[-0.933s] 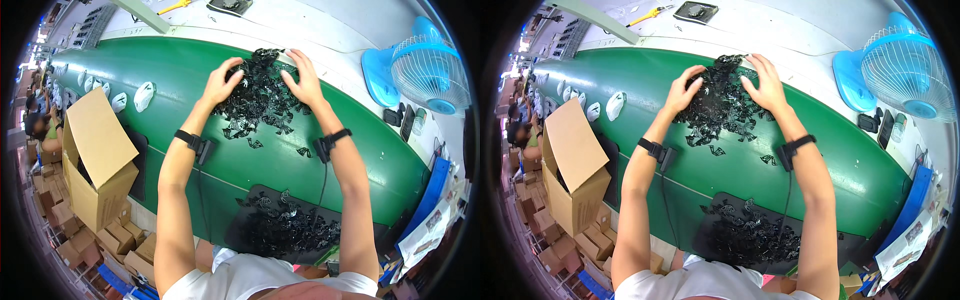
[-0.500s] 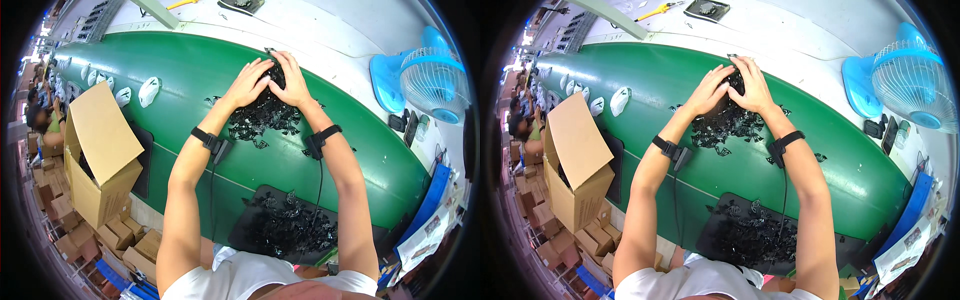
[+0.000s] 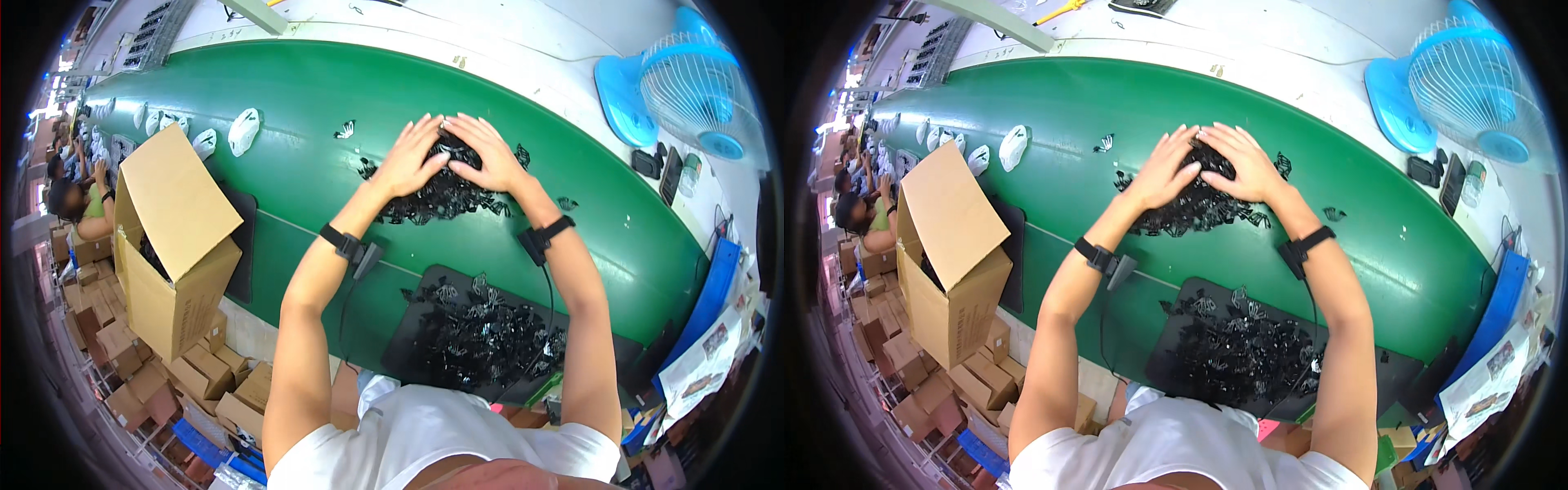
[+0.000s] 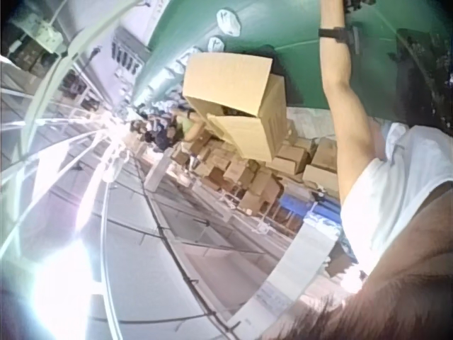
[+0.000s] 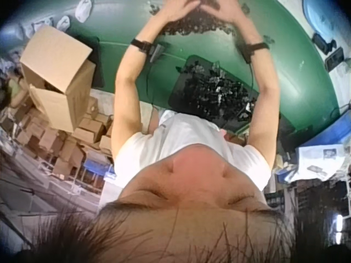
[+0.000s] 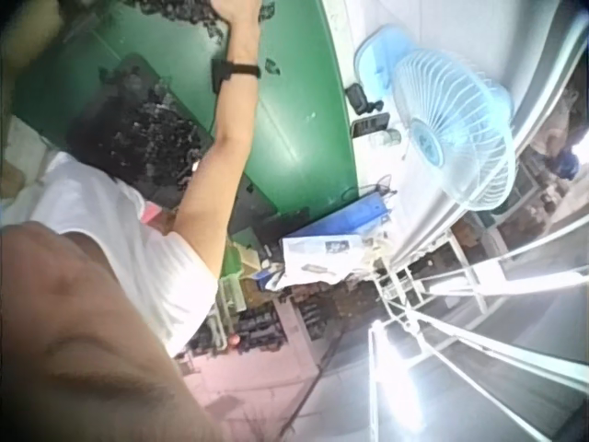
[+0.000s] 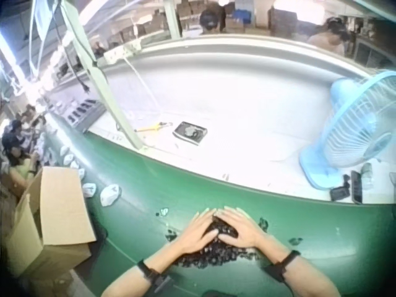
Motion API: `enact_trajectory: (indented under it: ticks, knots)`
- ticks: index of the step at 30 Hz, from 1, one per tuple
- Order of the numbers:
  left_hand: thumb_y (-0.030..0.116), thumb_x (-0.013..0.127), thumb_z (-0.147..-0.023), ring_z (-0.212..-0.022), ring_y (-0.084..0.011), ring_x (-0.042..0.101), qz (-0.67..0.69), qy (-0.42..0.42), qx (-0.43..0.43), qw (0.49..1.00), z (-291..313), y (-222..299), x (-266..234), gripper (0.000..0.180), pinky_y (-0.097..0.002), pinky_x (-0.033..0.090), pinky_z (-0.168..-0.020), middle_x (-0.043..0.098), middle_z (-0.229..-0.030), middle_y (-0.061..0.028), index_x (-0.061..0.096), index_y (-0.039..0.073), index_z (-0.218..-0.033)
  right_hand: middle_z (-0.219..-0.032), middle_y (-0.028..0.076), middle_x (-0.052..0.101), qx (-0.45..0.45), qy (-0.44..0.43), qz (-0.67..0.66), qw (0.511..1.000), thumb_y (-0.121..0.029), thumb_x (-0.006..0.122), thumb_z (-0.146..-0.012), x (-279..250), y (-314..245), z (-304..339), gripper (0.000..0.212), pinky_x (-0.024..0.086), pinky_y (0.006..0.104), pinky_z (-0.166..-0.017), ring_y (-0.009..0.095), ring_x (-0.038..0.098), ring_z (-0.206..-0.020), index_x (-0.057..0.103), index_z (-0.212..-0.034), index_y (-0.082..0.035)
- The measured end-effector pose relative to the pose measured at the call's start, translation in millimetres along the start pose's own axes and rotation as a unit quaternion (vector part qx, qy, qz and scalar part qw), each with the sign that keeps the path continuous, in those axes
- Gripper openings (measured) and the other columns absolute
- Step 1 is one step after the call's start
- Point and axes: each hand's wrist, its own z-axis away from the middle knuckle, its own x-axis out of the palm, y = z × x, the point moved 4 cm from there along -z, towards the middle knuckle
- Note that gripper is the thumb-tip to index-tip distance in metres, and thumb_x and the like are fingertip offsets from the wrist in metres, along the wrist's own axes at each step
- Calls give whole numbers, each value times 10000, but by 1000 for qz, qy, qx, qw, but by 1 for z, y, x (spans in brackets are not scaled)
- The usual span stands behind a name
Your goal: Manually press small black plastic components into white controller shells using a lever press and pack the finished items.
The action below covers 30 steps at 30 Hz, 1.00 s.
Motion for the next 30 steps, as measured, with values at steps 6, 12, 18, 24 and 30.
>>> enact_trajectory:
  ticks: [6, 12, 18, 24, 30]
  knots:
    - [370, 521, -939, -1428, -375, 225, 65, -42, 14, 997, 53, 73, 43, 564, -492, 176, -1166, 310, -1507, -202, 452, -36, -1324, -1428, 164, 448, 58, -8, -56, 997, -389, 664, -807, 1, -50, 101, 691, 267, 498, -1127, 349, 363, -1364, 459, -1379, -60]
    - [388, 538, -928, -1387, -459, 231, -219, 233, -133, 938, 79, -10, -44, 601, -544, 178, -1132, 328, -1477, -242, 398, 59, -1411, -1462, 140, 404, 153, 171, 146, 962, -387, 631, -834, -58, -26, 133, 625, 279, 493, -1115, 365, 344, -1361, 470, -1381, -131]
    - [539, 473, -926, -1418, -451, 169, -221, 192, -247, 924, 84, -98, -70, 718, -569, 149, -1136, 222, -1542, -221, 310, 112, -1479, -1504, 143, 353, 198, 153, 149, 957, -451, 605, -855, -35, 14, 138, 682, 254, 471, -1137, 359, 298, -1399, 414, -1435, -147]
    - [452, 421, -966, -1426, -344, 256, -47, 105, -113, 987, 40, -23, -8, 521, -535, 152, -1158, 367, -1501, -147, 555, 72, -1297, -1448, 147, 434, 135, 121, 103, 978, -451, 619, -851, -10, -8, 86, 646, 273, 467, -1138, 334, 350, -1377, 474, -1385, -118]
    - [443, 473, -952, -1434, -313, 247, 46, -2, -46, 998, 97, 58, 25, 567, -507, 148, -1168, 363, -1505, -130, 479, 55, -1365, -1434, 132, 457, 68, 20, 10, 997, -440, 613, -858, 17, -56, 105, 629, 250, 496, -1146, 327, 354, -1377, 488, -1362, -84]
